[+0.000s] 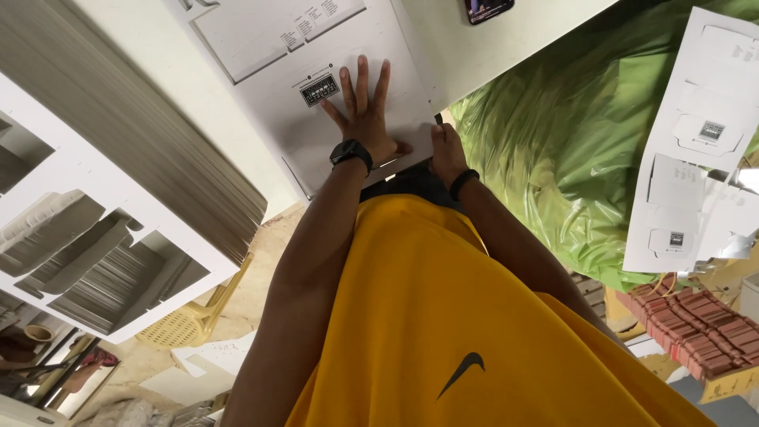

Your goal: Assembling cardboard boxes by punching out pre-cut sections, folding along scored lines, and stacking the finished products.

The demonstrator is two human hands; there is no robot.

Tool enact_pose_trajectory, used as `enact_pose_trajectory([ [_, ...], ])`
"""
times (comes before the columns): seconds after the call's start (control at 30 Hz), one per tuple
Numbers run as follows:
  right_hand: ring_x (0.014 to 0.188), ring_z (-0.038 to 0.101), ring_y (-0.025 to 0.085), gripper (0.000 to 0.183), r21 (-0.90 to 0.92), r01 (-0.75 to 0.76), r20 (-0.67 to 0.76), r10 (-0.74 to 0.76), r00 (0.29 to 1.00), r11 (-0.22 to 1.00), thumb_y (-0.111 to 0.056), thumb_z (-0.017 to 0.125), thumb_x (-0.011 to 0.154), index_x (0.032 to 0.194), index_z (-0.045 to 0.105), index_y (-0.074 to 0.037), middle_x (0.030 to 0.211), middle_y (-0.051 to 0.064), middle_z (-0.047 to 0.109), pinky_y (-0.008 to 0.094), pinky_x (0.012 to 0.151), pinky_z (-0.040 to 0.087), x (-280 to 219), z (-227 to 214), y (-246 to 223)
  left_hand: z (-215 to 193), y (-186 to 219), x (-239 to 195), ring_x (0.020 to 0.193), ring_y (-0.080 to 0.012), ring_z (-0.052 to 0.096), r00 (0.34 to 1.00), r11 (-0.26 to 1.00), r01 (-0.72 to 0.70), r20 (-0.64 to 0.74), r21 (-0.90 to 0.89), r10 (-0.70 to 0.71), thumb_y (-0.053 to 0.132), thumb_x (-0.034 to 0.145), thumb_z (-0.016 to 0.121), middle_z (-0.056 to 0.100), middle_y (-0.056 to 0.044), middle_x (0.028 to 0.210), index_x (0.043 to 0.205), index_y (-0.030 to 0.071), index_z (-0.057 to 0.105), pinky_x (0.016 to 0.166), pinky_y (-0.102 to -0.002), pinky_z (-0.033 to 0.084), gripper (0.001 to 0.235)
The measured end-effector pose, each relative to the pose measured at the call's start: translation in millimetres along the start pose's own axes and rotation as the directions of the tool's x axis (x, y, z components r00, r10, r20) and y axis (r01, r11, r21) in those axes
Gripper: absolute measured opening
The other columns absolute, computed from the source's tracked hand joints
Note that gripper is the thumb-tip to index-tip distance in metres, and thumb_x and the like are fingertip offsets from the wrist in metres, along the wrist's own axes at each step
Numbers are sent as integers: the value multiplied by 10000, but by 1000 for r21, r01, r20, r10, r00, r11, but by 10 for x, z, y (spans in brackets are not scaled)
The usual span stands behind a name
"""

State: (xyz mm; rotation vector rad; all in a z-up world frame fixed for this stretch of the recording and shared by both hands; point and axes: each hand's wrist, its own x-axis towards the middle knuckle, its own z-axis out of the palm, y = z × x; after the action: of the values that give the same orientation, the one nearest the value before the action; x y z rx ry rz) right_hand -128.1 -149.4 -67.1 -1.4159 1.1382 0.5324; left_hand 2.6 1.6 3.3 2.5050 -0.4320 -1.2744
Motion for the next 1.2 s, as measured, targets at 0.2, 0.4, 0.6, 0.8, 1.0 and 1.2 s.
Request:
enact_pose_trajectory([
  [0.2,472,372,145,277,58,-14,4,14,1000,998,-360,394,1080,908,425,-144,677,11,377,295,348,354,51,20,88,7,-28,6,1528,-349,-322,1000,998,3,13,-58,-2,440,713,1042,-322,-18,1670,1647,362,-136,1154,-764,-142,1506],
  [0.4,418,289,104,311,259,-76,-61,95,994,963,-370,388,1072,812,395,-199,634,-24,327,258,336,214,4,101,75,78,-48,55,1529,-398,-302,1000,999,-7,0,49,7,517,746,1008,-349,-49,1653,1640,349,-184,1144,-816,-83,1500],
  [0.6,462,308,118,289,223,-156,-33,168,985,962,-372,346,1066,879,404,-160,661,-13,352,271,376,250,-214,80,-279,63,-17,25,1539,-341,-308,1000,998,-4,-18,-60,3,-47,694,677,-305,11,1680,1653,350,-137,1166,-758,-143,1319],
  [0.8,454,367,100,327,94,-151,-46,156,987,984,-429,461,1046,904,530,-143,650,-33,394,258,342,260,-304,-96,-409,146,28,94,1548,-385,-260,996,995,46,-79,89,-39,-63,734,610,-290,-22,1681,1654,381,-133,1150,-821,-59,1263],
  [1.0,454,335,132,519,-195,-274,136,302,943,942,-604,576,941,825,574,-99,589,-20,409,298,396,222,-277,-99,-823,259,-34,156,1533,-389,-289,997,993,48,-70,105,-41,-196,709,536,-315,-28,1675,1645,330,-186,1139,-820,-82,1294],
  [1.2,580,323,128,540,-403,47,43,-32,999,914,-473,588,972,611,329,-167,590,-46,320,390,546,269,-464,55,-848,226,6,141,1540,-435,-238,999,982,41,-36,182,-35,632,795,882,-282,-82,1685,1635,266,-202,1130,-839,2,1418],
])
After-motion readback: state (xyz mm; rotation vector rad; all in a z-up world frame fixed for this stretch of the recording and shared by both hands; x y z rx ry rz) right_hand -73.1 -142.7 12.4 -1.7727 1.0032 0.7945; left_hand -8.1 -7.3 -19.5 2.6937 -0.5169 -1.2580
